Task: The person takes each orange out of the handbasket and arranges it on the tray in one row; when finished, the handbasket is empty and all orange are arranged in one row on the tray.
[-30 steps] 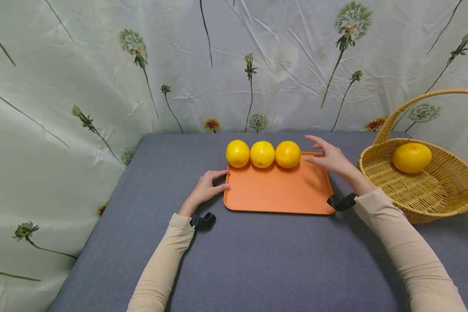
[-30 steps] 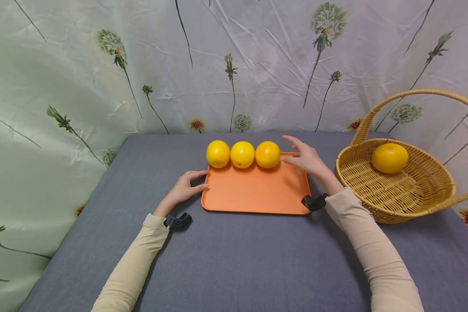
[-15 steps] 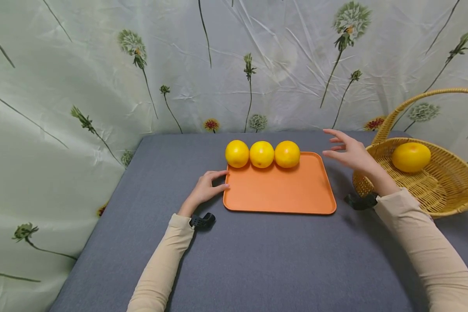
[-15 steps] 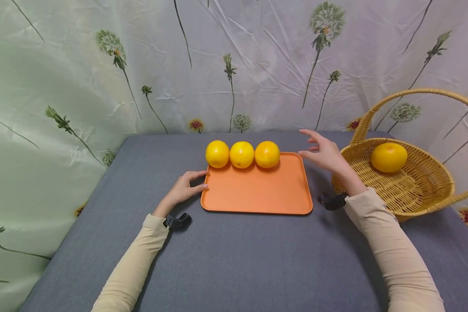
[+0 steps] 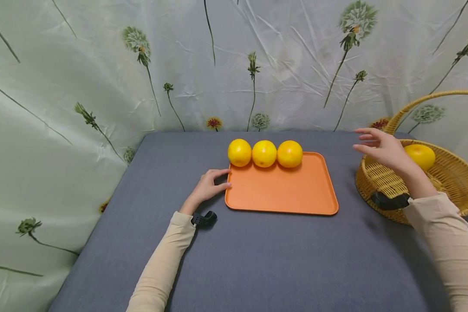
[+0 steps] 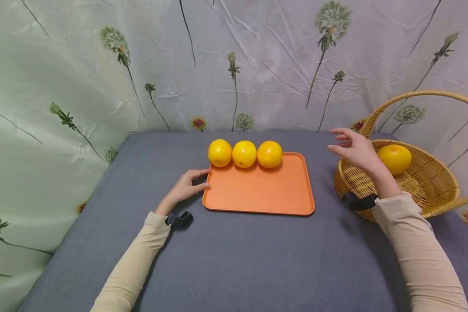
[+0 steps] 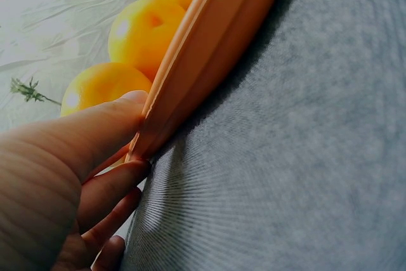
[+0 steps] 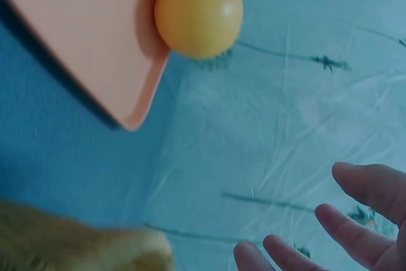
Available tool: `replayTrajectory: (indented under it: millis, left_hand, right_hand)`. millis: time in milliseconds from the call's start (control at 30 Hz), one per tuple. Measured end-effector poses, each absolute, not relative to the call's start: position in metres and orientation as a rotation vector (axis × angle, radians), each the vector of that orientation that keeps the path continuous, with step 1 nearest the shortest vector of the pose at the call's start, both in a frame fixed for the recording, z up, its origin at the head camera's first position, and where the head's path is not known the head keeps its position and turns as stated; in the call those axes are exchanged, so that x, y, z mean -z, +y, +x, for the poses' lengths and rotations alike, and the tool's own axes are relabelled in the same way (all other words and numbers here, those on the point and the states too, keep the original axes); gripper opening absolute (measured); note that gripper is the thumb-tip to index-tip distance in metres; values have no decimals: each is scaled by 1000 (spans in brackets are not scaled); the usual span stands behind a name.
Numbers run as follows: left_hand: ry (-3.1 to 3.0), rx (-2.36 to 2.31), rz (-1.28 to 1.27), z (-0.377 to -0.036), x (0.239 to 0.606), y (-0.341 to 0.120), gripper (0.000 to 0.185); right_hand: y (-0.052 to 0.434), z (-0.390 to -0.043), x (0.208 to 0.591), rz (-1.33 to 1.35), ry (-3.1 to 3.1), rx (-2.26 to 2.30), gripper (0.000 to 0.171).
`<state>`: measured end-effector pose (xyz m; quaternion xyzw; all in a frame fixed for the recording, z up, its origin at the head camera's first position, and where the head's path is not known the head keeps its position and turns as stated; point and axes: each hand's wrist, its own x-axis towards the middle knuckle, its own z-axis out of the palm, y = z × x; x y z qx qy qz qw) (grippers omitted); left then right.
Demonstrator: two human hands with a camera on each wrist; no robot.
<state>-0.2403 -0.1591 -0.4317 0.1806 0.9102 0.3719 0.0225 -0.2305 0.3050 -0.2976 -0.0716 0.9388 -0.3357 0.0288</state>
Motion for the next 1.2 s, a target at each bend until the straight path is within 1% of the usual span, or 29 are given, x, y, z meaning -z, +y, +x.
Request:
replayTrajectory:
  millis: [300,433,500,600,667,833,900,1200]
  left_hand:
    - [2855,-1165,609,-241,435,-158,51]
    - [2858,-1166,612,-241,436,-158,51]
    - [2852,-1177,601,-241,437,-158,51]
    - [2848,-1188,594,-240,436,-158,51]
    - [2848,-1187,597,-240,436,-158,51]
    - [2849,-1183,600,-241,436,-159,51]
    - [2850,-1181,601,-241,436,-159,50]
    - [2839,-1187,587,-242,437,-159,51]
  right_hand:
    - [338,-225,295,-114,2929,1072,57]
    - [352,-225,295,-87,2913,1079,50]
    - [361,-224,296,-76,2906,1109,43]
    - [372,-223,298,-51,2896,1192,36]
    - [378,-224,301,-17,2905,1228,38]
    - [388,-225,306,109,2963,1200,64]
    - [392,-225,307,146,2986,1189,69]
    - [400,-224,308,339,3049,1151,68]
